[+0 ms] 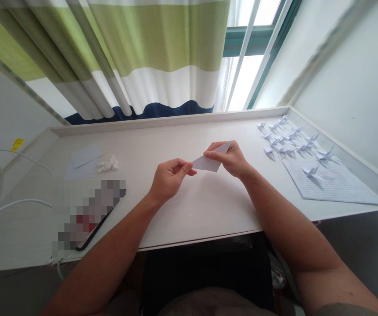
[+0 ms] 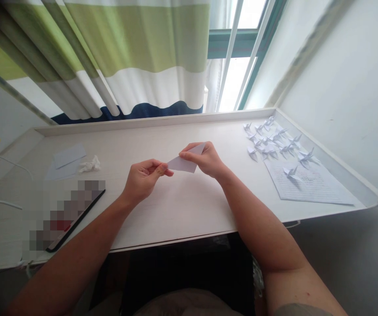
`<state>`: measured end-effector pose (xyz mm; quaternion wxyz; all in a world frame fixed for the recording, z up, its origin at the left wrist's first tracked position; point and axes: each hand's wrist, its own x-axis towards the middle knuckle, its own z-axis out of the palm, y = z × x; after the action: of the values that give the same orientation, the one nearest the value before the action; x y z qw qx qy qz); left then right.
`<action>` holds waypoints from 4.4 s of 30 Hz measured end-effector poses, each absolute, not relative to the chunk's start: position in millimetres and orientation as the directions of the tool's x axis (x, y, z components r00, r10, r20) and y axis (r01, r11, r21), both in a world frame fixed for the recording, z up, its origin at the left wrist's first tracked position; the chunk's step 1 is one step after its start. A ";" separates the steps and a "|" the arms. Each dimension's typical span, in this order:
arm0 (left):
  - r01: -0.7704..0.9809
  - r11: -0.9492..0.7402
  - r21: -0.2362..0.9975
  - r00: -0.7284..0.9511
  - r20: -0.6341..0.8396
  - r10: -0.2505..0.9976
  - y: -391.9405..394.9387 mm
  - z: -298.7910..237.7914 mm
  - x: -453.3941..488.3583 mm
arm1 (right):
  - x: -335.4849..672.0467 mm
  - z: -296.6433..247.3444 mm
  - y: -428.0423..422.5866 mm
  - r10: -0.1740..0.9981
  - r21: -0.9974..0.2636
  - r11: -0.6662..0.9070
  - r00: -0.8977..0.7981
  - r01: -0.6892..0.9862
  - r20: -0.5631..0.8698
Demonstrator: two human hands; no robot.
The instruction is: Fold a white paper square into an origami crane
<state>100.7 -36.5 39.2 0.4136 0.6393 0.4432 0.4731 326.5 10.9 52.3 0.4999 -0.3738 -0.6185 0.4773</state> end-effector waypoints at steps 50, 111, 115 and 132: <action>-0.252 0.254 0.934 0.450 -0.119 0.885 -24.1 23.1 109.4 | 324.1 41.8 16.9 0.861 -0.977 0.192 -0.461 -0.093 0.213; -0.316 0.077 0.946 0.124 -0.040 0.992 -29.1 39.3 108.4 | 316.9 52.1 8.1 0.914 -0.981 -0.133 -0.400 -0.138 -0.067; -0.344 0.077 0.936 0.149 -0.027 0.989 -32.1 41.1 107.9 | 317.4 52.1 8.5 0.905 -0.979 -0.160 -0.416 -0.125 -0.094; -0.310 -0.065 0.949 -0.011 0.065 0.998 -26.1 35.6 105.9 | 317.7 47.3 10.8 0.896 -0.981 0.029 -0.429 -0.193 0.112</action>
<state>105.9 -26.1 35.6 0.5553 0.4315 0.3988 0.5886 317.7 10.8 47.3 0.4362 -0.3085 -0.5696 0.6246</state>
